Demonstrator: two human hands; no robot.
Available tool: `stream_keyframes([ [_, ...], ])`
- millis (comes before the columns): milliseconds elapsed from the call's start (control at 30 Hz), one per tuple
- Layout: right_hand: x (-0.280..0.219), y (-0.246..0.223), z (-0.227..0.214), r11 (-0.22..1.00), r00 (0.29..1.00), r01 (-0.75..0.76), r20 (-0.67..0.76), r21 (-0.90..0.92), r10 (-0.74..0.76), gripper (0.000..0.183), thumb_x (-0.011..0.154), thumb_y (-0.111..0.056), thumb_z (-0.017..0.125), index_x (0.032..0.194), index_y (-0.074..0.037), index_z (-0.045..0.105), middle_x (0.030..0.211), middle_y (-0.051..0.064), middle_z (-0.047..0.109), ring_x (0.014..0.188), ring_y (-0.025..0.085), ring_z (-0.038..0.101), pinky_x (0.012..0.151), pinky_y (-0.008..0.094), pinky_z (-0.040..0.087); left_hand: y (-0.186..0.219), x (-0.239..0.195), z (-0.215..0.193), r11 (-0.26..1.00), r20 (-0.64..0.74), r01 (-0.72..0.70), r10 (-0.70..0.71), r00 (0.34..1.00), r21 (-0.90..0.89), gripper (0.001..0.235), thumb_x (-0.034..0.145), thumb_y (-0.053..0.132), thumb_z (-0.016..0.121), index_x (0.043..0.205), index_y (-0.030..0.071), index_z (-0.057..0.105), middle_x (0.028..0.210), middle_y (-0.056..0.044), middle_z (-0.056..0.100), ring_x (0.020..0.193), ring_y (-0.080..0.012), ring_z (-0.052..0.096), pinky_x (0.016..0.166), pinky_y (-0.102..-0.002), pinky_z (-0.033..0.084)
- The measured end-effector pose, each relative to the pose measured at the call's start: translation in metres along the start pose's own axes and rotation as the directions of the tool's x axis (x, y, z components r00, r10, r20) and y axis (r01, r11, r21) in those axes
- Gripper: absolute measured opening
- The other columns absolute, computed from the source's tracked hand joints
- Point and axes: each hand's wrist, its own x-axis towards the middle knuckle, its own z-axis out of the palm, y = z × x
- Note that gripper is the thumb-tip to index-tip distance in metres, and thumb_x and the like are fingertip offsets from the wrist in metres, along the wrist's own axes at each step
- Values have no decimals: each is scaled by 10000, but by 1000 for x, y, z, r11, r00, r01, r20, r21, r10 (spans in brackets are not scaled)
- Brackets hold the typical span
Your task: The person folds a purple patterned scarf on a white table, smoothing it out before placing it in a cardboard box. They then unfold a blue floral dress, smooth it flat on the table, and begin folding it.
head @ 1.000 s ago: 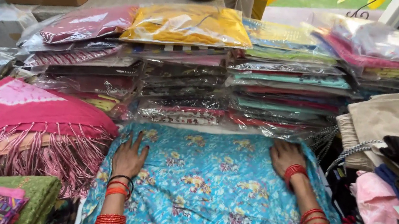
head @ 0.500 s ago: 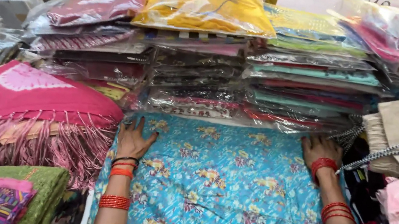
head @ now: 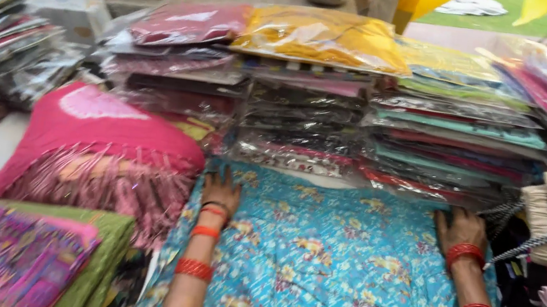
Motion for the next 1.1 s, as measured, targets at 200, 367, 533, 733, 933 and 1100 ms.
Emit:
stream_keyframes([
  [200,-22,-42,-22,989,975,107,-204,98,-85,265,1018,-214,602,1164,-32,729,1172,215,718,1036,404,688,951,487,552,51,-35,-16,997,81,8,-14,997,79,691,940,351,550,1533,32,396,1595,-176,400,1431,-398,396,1181,-528,309],
  [367,-76,-152,-43,879,933,354,-48,319,-358,325,972,-215,550,1195,-9,665,1237,202,690,1136,384,650,1024,474,511,90,-77,-31,991,52,-124,122,991,44,680,971,348,530,1519,-32,402,1611,-205,388,1489,-378,361,1219,-513,286],
  [533,-160,-262,-36,686,576,515,385,514,-721,740,1037,-426,460,1592,-7,207,1651,224,215,1543,362,172,1226,480,115,109,-122,-83,966,154,-233,249,956,-116,698,1004,478,458,1519,18,355,1610,-202,317,1500,-382,241,1150,-614,197],
  [733,-96,-94,-15,947,882,292,345,134,-321,698,984,-486,453,1493,-9,439,1603,157,386,1486,326,359,1275,435,227,-38,-121,-84,935,79,-317,332,940,-158,567,1054,446,463,1505,114,372,1607,-269,399,1431,-434,444,1161,-444,404],
  [933,-78,62,-27,994,921,56,389,-91,-16,761,1009,-496,342,1608,-40,232,1663,184,249,1523,353,236,1202,541,175,-19,-117,-129,905,234,-22,134,963,-425,756,1015,436,463,1607,22,240,1524,-321,418,1389,-471,453,1136,-468,399],
  [1100,-80,41,-47,983,942,52,336,-177,10,743,1009,-505,367,1587,-44,295,1640,179,311,1503,356,279,1193,551,193,-8,-111,-125,930,160,-83,148,976,-358,733,1024,406,470,1576,-34,271,1540,-328,410,1346,-483,474,1087,-486,419],
])
